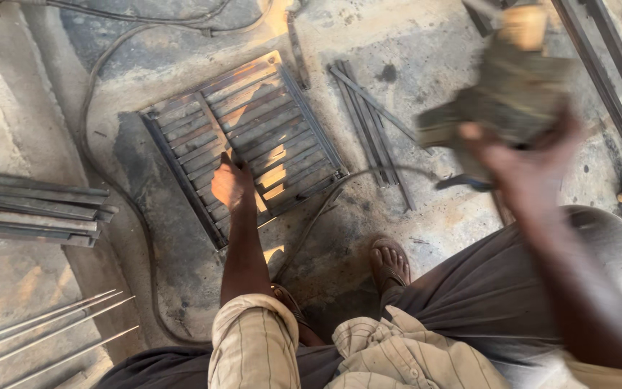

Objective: The person welds a rectangular metal frame using a handheld welding torch. They position the electrode, strike an arc, and move along the joints to fuse the metal pieces together.

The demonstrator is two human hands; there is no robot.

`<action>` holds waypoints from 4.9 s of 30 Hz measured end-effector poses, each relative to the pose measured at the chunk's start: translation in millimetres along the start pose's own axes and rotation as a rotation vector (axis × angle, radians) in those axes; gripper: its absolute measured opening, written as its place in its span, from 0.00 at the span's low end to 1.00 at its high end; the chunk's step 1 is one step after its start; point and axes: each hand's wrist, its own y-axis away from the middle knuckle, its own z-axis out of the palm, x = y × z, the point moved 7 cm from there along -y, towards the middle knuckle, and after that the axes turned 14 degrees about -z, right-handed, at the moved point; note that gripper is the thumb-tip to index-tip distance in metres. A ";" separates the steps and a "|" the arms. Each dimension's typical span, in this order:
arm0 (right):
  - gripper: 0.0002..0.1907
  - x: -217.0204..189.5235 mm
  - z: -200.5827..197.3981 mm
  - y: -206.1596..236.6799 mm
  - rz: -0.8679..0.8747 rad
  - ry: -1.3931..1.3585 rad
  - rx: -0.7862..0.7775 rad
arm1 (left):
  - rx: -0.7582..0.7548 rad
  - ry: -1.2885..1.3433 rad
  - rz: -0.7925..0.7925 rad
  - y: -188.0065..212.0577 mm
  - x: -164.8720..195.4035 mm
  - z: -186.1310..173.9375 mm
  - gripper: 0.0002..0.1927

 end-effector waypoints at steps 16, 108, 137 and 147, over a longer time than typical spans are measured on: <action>0.32 14.6 -70.6 29.9 0.274 0.046 0.242 | -0.155 -0.120 0.387 -2.6 182.2 96.9 0.12; 0.36 14.9 -11.1 43.1 0.143 0.110 -0.120 | -0.131 0.001 -0.006 7.3 8.7 5.4 0.20; 0.45 67.6 267.8 101.3 0.215 0.250 -0.254 | -0.183 0.122 -0.068 3.4 0.3 6.4 0.17; 0.50 77.2 286.1 97.9 0.212 0.255 -0.314 | -0.126 0.028 -0.079 0.2 -1.3 17.8 0.09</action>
